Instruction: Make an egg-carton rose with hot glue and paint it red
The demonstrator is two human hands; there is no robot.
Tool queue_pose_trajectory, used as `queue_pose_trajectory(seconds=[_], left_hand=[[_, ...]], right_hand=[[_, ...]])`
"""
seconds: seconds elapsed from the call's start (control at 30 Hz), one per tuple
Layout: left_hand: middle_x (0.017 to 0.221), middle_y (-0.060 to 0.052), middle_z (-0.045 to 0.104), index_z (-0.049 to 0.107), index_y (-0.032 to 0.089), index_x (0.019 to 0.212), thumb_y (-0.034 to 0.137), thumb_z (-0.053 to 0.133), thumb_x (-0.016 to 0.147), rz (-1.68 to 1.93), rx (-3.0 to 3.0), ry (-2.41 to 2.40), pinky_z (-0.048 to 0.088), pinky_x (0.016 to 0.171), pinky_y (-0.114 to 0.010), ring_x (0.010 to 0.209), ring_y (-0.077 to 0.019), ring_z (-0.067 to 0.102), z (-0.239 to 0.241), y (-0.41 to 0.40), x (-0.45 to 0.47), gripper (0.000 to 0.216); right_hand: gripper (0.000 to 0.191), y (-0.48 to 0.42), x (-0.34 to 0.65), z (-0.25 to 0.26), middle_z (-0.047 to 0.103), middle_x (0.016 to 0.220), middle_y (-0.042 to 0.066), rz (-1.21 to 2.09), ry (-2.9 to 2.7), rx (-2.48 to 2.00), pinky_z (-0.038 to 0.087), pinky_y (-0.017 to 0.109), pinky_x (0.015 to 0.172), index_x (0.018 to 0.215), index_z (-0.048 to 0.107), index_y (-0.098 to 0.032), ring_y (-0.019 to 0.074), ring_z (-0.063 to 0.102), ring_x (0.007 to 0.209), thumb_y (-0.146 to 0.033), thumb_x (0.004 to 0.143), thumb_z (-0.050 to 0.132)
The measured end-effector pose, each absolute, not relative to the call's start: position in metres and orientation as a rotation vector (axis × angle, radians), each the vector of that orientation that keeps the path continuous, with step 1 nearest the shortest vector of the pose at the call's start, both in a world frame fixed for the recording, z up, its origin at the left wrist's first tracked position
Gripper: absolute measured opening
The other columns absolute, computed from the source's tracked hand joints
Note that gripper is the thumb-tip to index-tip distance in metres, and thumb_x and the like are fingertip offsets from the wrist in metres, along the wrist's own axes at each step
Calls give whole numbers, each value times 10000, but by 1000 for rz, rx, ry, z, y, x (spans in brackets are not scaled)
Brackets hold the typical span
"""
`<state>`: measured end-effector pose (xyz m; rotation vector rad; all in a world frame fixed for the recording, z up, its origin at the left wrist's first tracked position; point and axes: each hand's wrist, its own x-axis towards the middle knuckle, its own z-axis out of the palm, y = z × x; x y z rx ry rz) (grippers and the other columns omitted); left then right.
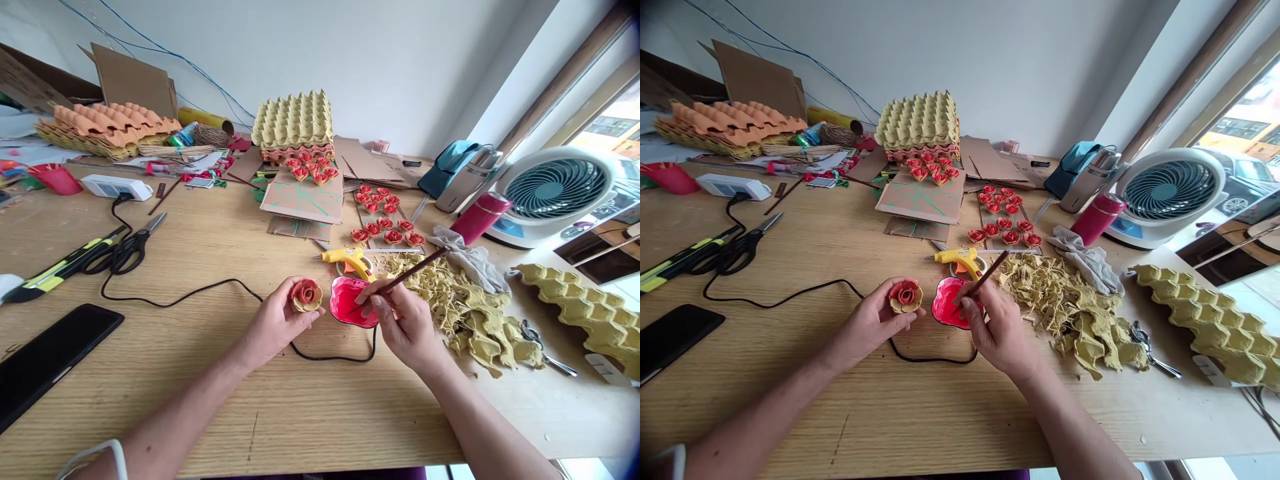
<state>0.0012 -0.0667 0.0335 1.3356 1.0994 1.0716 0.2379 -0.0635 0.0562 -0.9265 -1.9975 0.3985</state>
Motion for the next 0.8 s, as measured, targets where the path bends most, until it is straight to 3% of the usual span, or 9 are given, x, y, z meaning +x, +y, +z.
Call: queue_pose_trajectory(seconds=[0.23, 0.47, 0.8], left_hand=[[1057, -41, 685, 605, 194, 1102, 255, 763, 769, 1195, 1506, 1138, 556, 914, -337, 991, -200, 666, 26, -63, -1, 374], [1092, -46, 685, 606, 200, 1112, 225, 755, 767, 1195, 1520, 1146, 547, 954, -352, 1017, -206, 667, 27, -65, -1, 377], [1097, -44, 676, 598, 217, 1124, 146, 697, 764, 1180, 1611, 1136, 548, 950, -343, 1026, -204, 661, 34, -71, 0, 380]], right_hand=[[128, -64, 236, 56, 695, 764, 15, 266, -2047, -971, 510, 266, 581, 967, 596, -235, 158, 655, 625, -255, 1034, 489], [126, -64, 236, 56, 688, 757, 8, 330, -2023, -959, 513, 253, 560, 948, 595, -236, 145, 659, 596, -223, 1030, 500], [142, -67, 244, 53, 735, 898, 54, 427, -1854, -894, 579, 305, 645, 1053, 627, -250, 189, 722, 729, -191, 1034, 500]])
